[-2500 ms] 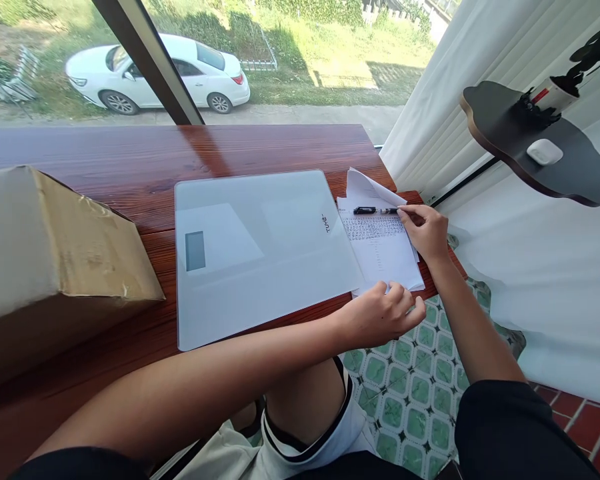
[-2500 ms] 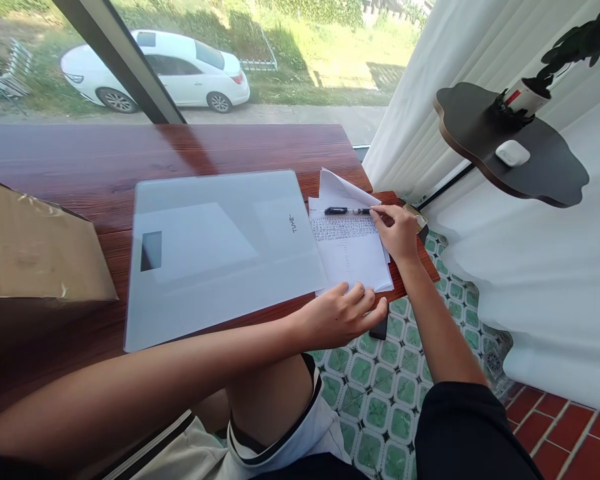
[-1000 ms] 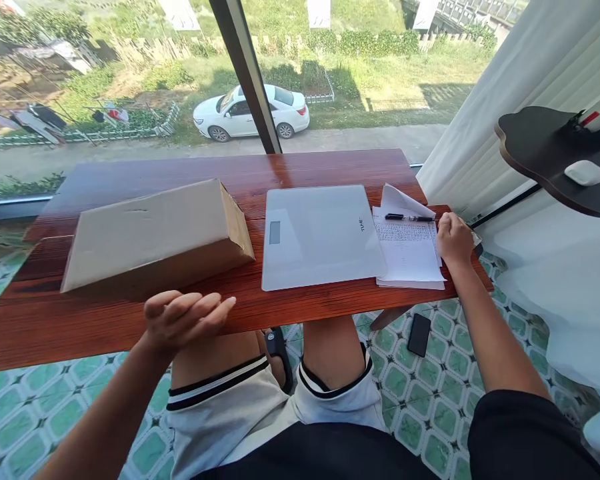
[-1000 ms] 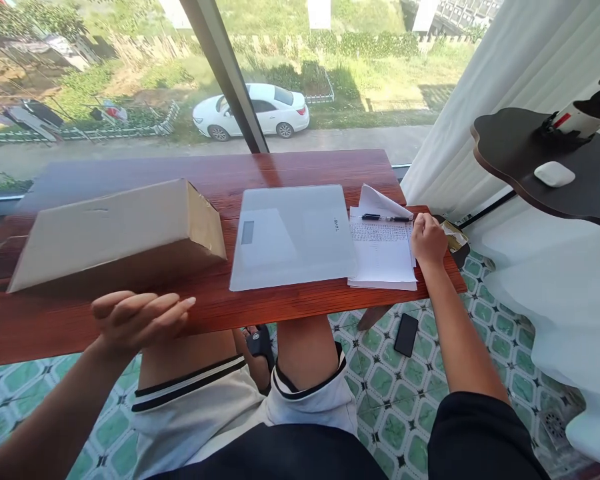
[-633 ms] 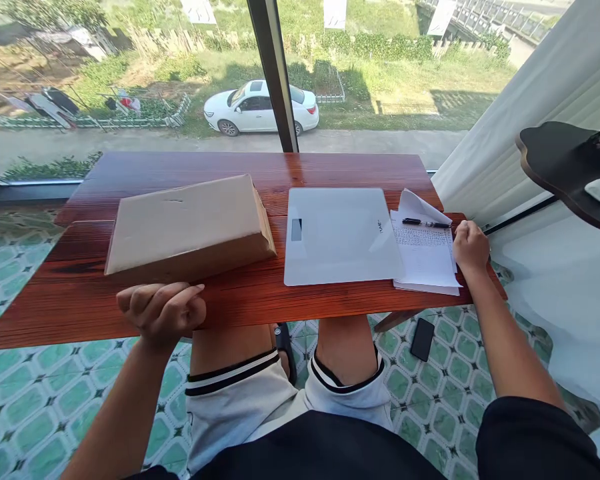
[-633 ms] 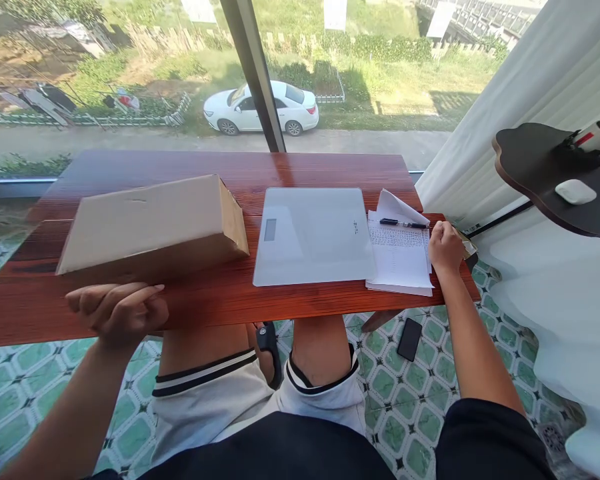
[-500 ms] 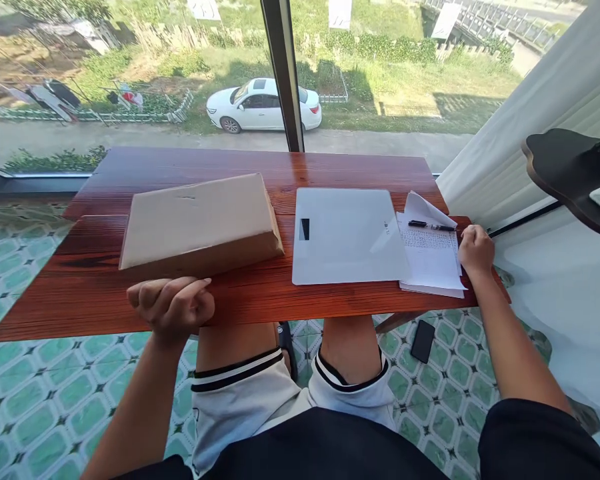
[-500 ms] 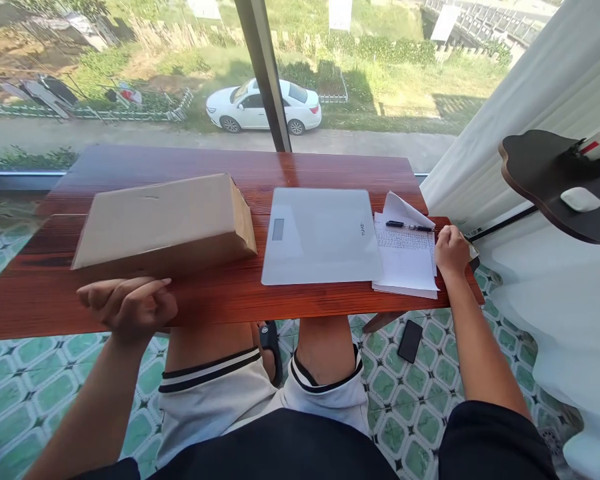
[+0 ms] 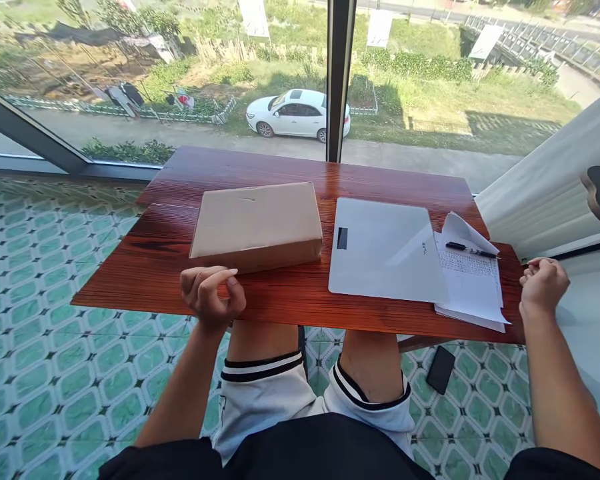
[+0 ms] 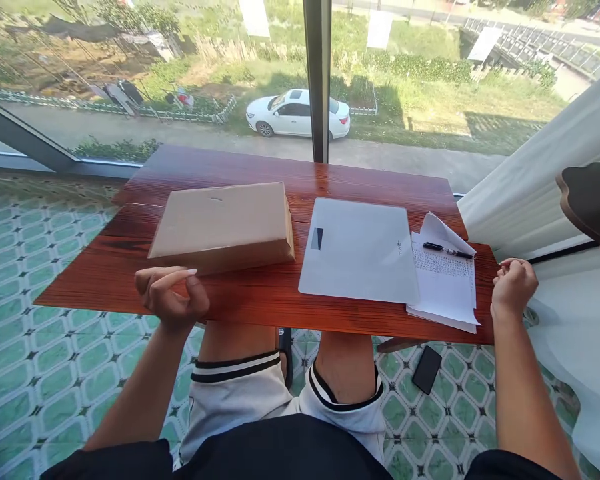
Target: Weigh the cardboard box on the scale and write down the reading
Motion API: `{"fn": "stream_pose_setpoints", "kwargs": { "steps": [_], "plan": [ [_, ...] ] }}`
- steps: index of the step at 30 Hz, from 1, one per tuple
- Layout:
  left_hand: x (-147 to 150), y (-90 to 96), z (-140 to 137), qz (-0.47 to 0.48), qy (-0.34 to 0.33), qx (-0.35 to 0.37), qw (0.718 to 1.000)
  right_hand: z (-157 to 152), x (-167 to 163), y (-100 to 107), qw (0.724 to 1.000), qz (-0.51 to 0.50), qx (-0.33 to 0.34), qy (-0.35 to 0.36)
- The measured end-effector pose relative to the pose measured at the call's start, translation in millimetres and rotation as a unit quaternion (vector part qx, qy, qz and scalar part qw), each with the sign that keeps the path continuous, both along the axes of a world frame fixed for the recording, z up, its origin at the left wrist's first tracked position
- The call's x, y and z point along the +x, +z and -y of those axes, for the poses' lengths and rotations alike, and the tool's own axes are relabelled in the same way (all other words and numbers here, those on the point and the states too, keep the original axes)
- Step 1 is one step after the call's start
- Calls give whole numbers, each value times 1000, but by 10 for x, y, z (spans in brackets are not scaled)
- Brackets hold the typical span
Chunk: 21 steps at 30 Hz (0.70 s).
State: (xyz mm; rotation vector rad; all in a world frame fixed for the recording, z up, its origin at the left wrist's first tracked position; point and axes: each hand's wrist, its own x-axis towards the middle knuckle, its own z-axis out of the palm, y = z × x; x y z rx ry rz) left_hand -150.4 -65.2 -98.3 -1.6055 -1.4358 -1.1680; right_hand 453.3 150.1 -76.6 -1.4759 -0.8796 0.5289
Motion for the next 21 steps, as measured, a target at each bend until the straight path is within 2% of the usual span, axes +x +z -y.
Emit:
{"fn": "stream_pose_setpoints", "kwargs": {
  "steps": [1, 5, 8, 10, 13, 15, 17, 21],
  "plan": [
    [-2, -6, 4, 13, 0, 7, 1000, 29, -75, 95, 1000, -17, 8, -7],
    [-23, -5, 24, 44, -6, 44, 998, 203, -516, 562, 991, -98, 31, 82],
    [-55, 41, 35, 67, 7, 66, 996, 390, -992, 863, 980, -91, 43, 173],
    [-71, 108, 37, 92, 33, 77, 992, 529, -1362, 963, 974, -73, 31, 213],
    [-60, 271, 39, 165, 51, 90, 981, 753, -1953, 944, 957, -29, 41, 285],
    [-34, 403, 47, 241, 36, 100, 965, 903, -2337, 861, 928, -31, 3, 371],
    [-13, 520, 61, 304, 27, 101, 947, 1029, -2681, 772, 897, 29, -21, 441],
    [-38, 615, 86, 368, 4, 41, 929, 1132, -3168, 664, 884, 93, 17, 457]
  ]
}}
